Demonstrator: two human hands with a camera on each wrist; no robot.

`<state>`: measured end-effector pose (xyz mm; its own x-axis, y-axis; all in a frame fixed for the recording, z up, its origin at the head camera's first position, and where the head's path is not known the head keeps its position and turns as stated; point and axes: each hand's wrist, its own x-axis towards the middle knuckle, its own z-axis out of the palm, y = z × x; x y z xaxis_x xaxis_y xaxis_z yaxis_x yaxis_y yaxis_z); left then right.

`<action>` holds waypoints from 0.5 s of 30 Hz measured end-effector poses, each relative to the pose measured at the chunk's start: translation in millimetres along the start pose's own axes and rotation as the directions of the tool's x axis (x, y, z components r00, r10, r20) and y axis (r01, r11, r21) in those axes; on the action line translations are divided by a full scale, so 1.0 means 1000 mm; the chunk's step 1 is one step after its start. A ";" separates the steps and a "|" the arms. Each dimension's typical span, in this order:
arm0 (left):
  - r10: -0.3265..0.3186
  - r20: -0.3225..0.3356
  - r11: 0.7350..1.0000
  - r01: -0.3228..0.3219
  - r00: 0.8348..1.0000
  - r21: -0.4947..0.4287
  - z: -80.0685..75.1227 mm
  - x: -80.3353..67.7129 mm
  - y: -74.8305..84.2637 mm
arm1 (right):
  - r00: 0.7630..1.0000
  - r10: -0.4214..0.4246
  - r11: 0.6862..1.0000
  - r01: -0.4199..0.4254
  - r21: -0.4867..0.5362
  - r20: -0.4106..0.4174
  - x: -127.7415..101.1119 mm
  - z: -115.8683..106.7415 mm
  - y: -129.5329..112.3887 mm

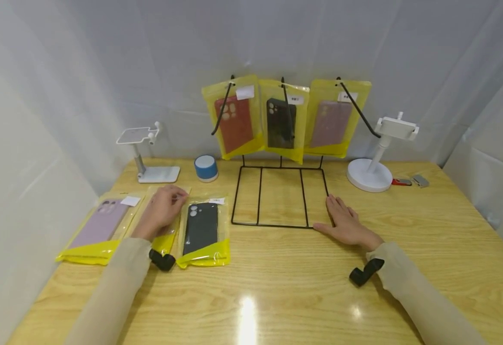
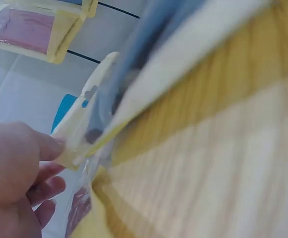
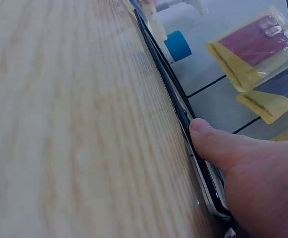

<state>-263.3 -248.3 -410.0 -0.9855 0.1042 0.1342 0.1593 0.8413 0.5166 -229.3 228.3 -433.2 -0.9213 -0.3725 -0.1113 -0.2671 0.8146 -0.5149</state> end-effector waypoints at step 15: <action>-0.037 -0.007 0.983 0.035 0.999 -0.182 -0.005 -0.011 0.016 | 1.000 -0.002 1.000 0.002 -0.013 -0.017 0.000 0.000 -0.001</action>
<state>-249.5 -238.4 -398.8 -0.9902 0.0698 0.1210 0.1331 0.7337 0.6663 -228.5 227.1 -432.7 -0.9257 -0.3661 -0.0955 -0.2723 0.8199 -0.5036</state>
